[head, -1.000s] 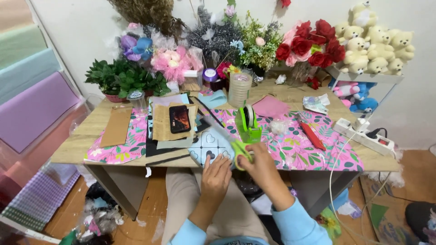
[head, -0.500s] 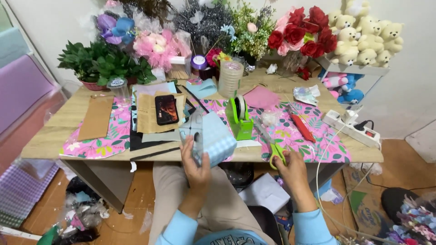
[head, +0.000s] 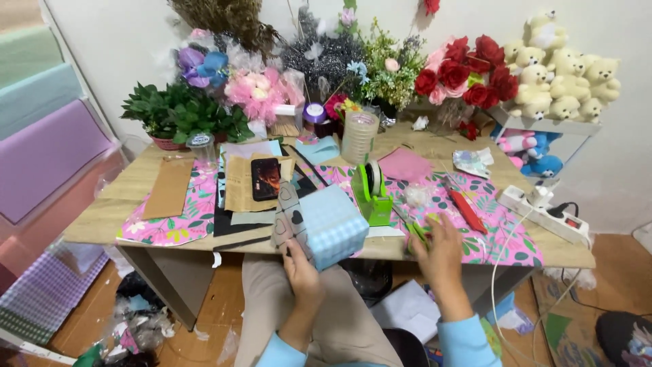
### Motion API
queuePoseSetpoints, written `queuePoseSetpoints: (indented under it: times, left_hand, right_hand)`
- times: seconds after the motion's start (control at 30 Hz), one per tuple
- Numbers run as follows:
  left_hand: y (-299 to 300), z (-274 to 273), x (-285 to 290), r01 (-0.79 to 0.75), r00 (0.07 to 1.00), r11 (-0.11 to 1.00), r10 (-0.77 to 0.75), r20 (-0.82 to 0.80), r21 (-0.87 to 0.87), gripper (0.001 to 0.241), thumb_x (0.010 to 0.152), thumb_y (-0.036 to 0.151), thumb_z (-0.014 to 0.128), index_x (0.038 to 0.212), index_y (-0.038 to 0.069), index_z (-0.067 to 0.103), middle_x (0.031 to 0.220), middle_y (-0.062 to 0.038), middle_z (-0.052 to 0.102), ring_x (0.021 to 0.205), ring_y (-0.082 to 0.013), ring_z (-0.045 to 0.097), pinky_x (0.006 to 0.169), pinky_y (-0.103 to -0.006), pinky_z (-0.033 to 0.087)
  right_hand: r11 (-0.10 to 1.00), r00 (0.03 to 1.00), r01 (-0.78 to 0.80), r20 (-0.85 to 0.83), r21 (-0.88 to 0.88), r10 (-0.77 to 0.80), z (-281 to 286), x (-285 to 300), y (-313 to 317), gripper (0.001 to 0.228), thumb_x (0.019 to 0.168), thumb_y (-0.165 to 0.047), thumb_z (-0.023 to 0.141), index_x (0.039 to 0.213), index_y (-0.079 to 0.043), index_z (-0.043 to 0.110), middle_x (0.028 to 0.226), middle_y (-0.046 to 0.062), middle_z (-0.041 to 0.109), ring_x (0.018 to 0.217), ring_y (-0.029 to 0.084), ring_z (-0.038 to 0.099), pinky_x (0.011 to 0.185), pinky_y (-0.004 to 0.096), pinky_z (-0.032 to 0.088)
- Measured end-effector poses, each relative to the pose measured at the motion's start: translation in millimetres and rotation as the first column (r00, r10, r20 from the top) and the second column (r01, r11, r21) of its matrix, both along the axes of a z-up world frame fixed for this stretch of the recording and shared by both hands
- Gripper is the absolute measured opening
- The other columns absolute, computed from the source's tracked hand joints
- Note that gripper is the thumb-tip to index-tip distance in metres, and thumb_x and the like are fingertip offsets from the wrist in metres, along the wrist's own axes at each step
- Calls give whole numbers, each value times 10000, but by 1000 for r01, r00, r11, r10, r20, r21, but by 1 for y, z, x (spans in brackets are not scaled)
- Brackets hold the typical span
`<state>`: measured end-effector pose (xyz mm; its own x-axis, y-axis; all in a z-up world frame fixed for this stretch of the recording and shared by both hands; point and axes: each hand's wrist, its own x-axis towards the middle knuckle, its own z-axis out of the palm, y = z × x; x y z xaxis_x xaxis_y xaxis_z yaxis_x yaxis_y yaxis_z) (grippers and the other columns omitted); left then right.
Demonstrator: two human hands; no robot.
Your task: The person wraps a small box with light blue checkered paper, using scissors to trim the edges and tape to secure the folds. They then fold a separate piece of light blue paper and apply tape to it.
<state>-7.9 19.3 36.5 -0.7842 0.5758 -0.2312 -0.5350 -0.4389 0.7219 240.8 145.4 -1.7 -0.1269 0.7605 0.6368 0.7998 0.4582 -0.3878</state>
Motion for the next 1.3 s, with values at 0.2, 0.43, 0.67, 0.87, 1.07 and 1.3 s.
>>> queuePoseSetpoints:
  times: [0.2,0.43,0.67,0.87,1.07,1.3]
  left_hand:
    - [-1,9,7,-46,962,995,21,271,86,761,873,496,536,1487,57,430,1553,-121,514,1383,-230,525,1140,-378,443]
    - [-30,38,0,186,982,851,-169,-80,491,585,1047,357,332,1589,137,315,1655,-166,334,1516,-294,340,1225,-465,319]
    - [-22,28,5,236,971,755,-153,-185,611,629,1059,403,333,1604,103,240,1650,-215,296,1501,-384,340,1201,-568,344]
    - [-11,-18,18,178,954,913,-68,-292,368,623,887,263,540,1422,94,269,1432,-190,444,1316,-344,499,1104,-489,440]
    - [-14,0,22,106,874,994,-83,-479,20,385,870,103,738,1211,37,574,1232,-118,584,1073,-175,623,942,-299,511]
    - [-17,13,25,138,975,980,-108,-197,146,332,977,110,596,1283,6,670,1254,-141,735,1061,-190,691,846,-303,574]
  right_hand:
    - [719,740,-650,-423,-248,523,59,-95,-83,763,863,-271,777,1539,-256,423,1723,131,175,1583,301,182,1188,433,360]
    - [774,766,-575,-507,-265,395,50,-107,-76,902,742,-419,842,1491,-226,379,1716,231,50,1611,347,14,1233,546,144]
    - [684,309,-680,-949,-264,-59,49,-114,-75,588,800,-211,751,1317,-89,498,1284,163,612,1110,250,625,858,372,561]
    - [705,58,-698,-991,-125,-118,33,-128,-86,599,831,-153,712,1375,-67,477,1332,177,606,1139,253,613,913,372,544]
    - [733,33,-665,-986,-145,-166,35,-137,-92,613,823,-94,745,1380,-76,489,1228,166,650,1031,210,633,893,324,538]
    - [734,12,-655,-974,-178,-225,37,-139,-96,681,810,-150,730,1425,-104,440,1307,199,616,1114,253,612,910,361,536]
